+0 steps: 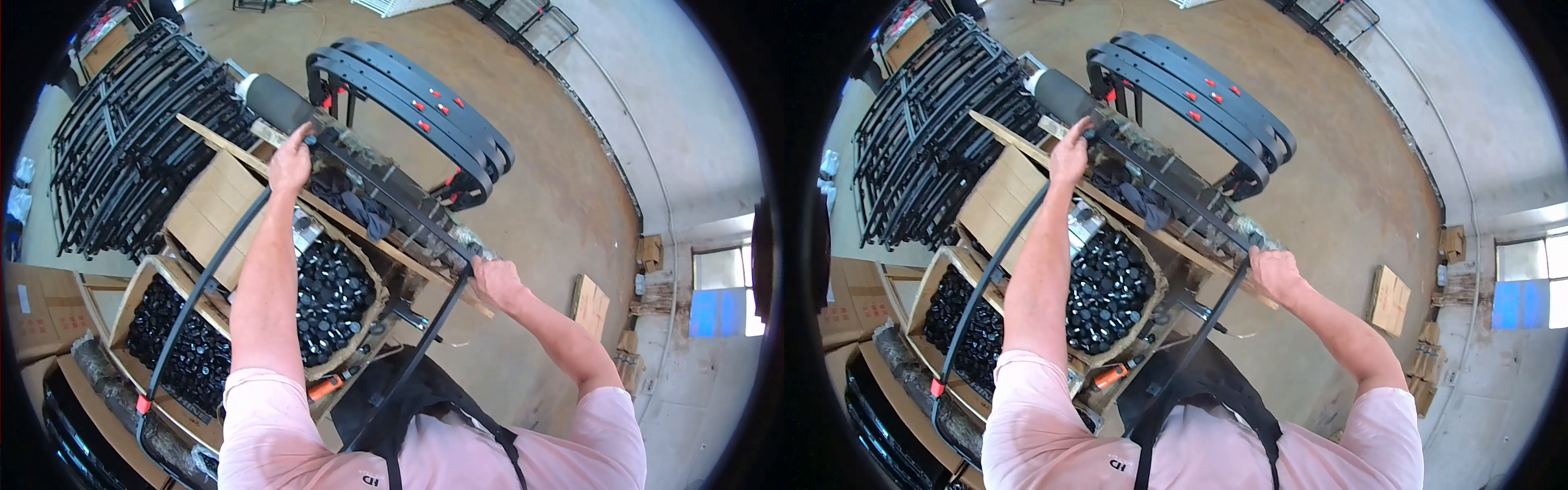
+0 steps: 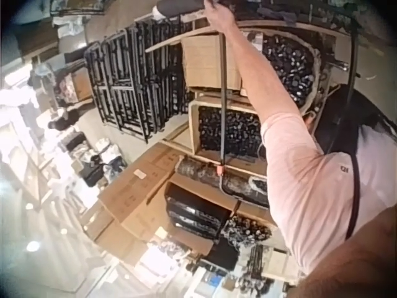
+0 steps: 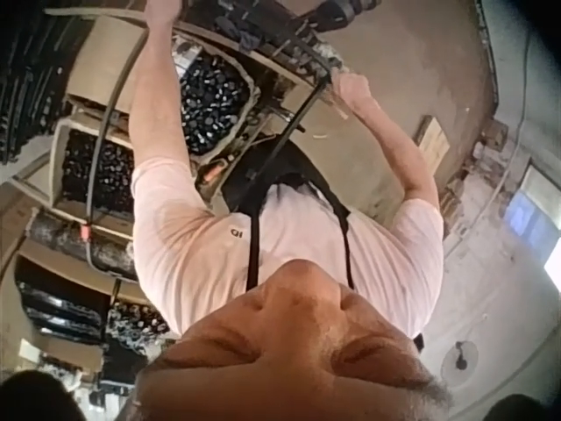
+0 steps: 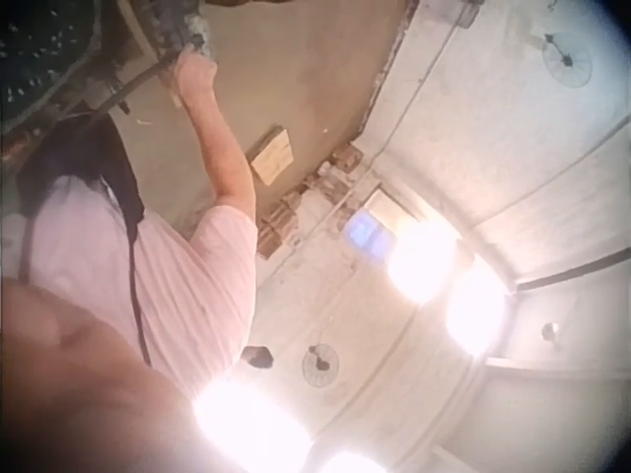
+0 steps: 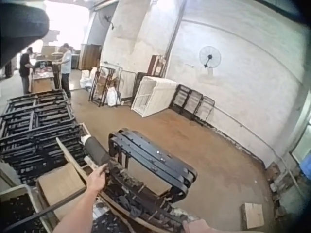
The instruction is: Assembling a plastic housing onto a base component and securing it with screws using a pneumatic screwdriver.
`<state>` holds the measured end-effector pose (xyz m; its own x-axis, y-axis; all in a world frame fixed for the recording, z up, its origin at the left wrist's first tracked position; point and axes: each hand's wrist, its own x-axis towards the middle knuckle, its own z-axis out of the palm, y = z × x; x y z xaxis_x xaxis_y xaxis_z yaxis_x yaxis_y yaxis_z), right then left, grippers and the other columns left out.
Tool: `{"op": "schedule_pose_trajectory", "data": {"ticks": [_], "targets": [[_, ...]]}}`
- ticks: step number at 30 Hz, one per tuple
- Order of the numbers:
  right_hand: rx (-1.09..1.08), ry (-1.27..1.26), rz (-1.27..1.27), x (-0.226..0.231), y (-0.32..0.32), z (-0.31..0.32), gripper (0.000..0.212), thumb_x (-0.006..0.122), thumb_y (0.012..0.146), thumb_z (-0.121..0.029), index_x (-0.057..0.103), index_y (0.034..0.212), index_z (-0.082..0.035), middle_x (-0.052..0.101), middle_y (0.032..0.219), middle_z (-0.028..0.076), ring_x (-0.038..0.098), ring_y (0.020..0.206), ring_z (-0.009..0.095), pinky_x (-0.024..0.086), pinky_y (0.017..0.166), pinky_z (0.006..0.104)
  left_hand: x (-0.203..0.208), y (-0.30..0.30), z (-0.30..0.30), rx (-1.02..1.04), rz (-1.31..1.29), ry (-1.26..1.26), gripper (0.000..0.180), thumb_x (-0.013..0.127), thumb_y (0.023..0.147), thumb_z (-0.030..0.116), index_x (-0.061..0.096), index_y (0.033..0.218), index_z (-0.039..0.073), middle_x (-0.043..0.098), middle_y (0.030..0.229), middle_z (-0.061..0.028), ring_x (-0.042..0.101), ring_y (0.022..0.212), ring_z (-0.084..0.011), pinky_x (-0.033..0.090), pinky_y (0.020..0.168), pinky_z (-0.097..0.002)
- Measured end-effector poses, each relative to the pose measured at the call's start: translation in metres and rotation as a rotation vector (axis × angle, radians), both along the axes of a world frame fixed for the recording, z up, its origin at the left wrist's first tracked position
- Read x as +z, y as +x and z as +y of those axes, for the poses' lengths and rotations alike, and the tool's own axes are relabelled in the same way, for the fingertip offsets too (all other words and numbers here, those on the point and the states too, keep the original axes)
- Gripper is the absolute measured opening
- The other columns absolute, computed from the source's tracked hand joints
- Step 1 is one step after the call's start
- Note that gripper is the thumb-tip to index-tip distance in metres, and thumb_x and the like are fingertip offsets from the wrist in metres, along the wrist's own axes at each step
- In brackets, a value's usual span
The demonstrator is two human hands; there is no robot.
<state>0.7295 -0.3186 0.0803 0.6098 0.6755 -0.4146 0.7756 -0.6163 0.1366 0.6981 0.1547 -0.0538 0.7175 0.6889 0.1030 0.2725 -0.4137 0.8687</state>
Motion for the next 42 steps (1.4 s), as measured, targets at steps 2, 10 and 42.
{"op": "schedule_pose_trajectory", "data": {"ticks": [2,10,42], "targets": [[-0.008,-0.050,0.035,-0.006,0.010,0.000,0.033,0.068,0.095,-0.033,0.064,0.100,-0.001,0.075,0.090,0.022,0.075,0.086,0.042,0.059,0.075,0.0530,0.009,0.003,-0.003,0.000,0.106,-0.048,0.057,0.056,0.093,0.034,0.055,0.150,0.033,0.069,0.140,-0.0045,0.065,0.128,-0.0324,0.050,0.109,-0.0442],[-0.136,-0.001,0.061,-0.012,0.007,-0.009,0.041,0.063,0.099,-0.038,0.064,0.101,0.003,0.074,0.084,0.026,0.074,0.083,0.042,0.059,0.076,0.0531,0.051,0.000,-0.001,0.053,0.351,0.354,0.098,0.083,0.085,0.050,0.035,0.161,0.011,0.066,0.137,-0.0197,0.068,0.118,-0.0403,0.055,0.099,-0.0487],[0.003,0.006,0.082,-0.009,0.014,-0.003,0.038,0.062,0.098,-0.036,0.067,0.100,0.001,0.076,0.086,0.023,0.077,0.084,0.037,0.061,0.077,0.0493,0.071,-0.234,0.103,0.720,0.154,0.550,0.030,0.061,0.104,0.029,0.067,0.120,0.004,0.073,0.110,-0.0211,0.070,0.098,-0.0428,0.055,0.086,-0.0499]]}}
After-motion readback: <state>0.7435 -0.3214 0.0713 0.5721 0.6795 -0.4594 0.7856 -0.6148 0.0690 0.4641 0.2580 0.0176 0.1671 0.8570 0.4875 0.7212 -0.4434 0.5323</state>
